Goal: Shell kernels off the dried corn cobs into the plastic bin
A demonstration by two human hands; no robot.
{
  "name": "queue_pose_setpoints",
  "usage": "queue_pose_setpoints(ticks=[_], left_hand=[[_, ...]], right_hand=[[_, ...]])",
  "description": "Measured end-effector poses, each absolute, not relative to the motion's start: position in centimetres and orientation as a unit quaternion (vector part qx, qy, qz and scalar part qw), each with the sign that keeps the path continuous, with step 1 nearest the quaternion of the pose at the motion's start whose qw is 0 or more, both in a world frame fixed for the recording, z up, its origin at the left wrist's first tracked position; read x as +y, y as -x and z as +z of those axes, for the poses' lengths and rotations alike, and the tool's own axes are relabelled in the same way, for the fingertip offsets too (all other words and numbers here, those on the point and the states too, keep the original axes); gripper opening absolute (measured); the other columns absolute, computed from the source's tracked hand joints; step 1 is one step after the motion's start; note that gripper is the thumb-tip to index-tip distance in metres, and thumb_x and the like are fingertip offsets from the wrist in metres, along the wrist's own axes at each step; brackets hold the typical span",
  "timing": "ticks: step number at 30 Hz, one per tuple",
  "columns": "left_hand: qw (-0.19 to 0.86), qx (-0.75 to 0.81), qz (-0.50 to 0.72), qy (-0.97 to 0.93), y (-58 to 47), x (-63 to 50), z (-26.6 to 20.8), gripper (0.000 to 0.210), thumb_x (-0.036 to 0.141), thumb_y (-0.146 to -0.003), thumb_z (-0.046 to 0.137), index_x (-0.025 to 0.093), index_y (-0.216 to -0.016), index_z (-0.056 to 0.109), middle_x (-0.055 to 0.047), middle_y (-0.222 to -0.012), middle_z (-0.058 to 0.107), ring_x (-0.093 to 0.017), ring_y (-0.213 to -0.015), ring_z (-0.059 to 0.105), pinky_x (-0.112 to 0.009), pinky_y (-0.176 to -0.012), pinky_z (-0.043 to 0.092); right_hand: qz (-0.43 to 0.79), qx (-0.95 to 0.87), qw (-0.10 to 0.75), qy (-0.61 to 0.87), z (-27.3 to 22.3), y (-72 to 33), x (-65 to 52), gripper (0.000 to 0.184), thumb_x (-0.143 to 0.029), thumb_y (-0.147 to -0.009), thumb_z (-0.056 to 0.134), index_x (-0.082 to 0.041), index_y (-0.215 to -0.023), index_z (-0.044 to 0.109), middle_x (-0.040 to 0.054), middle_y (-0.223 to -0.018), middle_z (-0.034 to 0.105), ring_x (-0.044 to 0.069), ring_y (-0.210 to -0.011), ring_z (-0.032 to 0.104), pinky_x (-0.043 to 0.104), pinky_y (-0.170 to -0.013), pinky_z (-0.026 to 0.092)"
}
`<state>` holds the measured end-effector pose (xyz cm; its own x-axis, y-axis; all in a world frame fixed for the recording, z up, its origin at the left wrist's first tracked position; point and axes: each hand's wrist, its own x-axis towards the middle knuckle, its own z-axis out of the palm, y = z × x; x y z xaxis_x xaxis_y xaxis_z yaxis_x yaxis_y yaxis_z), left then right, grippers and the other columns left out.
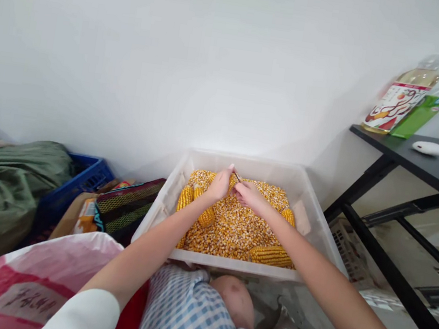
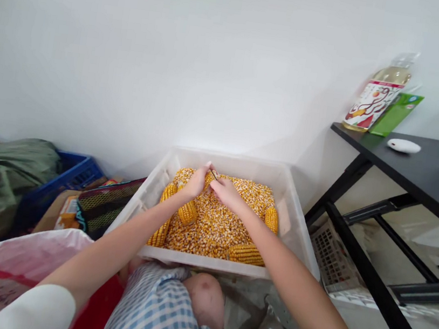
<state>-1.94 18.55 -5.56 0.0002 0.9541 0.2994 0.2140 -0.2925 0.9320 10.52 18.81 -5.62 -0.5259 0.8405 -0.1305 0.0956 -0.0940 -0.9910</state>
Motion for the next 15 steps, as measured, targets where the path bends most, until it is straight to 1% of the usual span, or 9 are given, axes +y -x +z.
queue_pose_setpoints(ticks=[4,9,12,15], left_hand=[[0.261,0.509,0.523,-0.632,2.07,18.54,-6.13,0.051,0.051,-0.087,0.021,0.016,-0.07,0.053,-0.001,-0.056,0.052,-0.016,-0.063,0.05,-0.028,-0.068,0.039],[0.176,0.531,0.492,-0.667,2.24,18.19,-6.44,0.049,0.049,-0.089,0.019,0.017,-0.076,0.054,-0.001,-0.057,0.05,-0.017,-0.066,0.052,-0.028,-0.07,0.037],[0.177,0.533,0.5,-0.659,2.05,18.19,-6.26,0.048,0.049,-0.089,0.021,0.017,-0.078,0.054,0.0,-0.056,0.05,-0.017,-0.065,0.051,-0.028,-0.07,0.037],[0.234,0.524,0.545,-0.611,1.87,18.71,-6.04,0.05,0.048,-0.089,0.019,0.016,-0.073,0.053,-0.001,-0.057,0.051,-0.016,-0.064,0.051,-0.028,-0.068,0.039]], right_hand=[[0.614,-0.602,0.308,0.406,-5.72,-10.26,18.54,0.022,-0.026,-0.076,0.047,-0.019,-0.055,0.041,-0.007,-0.04,0.028,0.005,-0.033,0.022,0.02,-0.034,0.014],[0.613,-0.588,0.327,0.415,-5.95,-9.86,18.21,0.024,-0.026,-0.076,0.048,-0.02,-0.055,0.038,-0.0063,-0.039,0.029,0.005,-0.034,0.022,0.021,-0.034,0.014],[0.649,-0.557,0.322,0.408,-5.92,-9.86,18.45,0.027,-0.029,-0.078,0.043,-0.02,-0.054,0.036,-0.0067,-0.038,0.027,0.005,-0.033,0.019,0.021,-0.034,0.012],[0.688,-0.535,0.307,0.383,-5.68,-10.12,18.9,0.026,-0.028,-0.078,0.038,-0.019,-0.054,0.04,-0.0074,-0.035,0.025,0.005,-0.03,0.017,0.021,-0.033,0.012]])
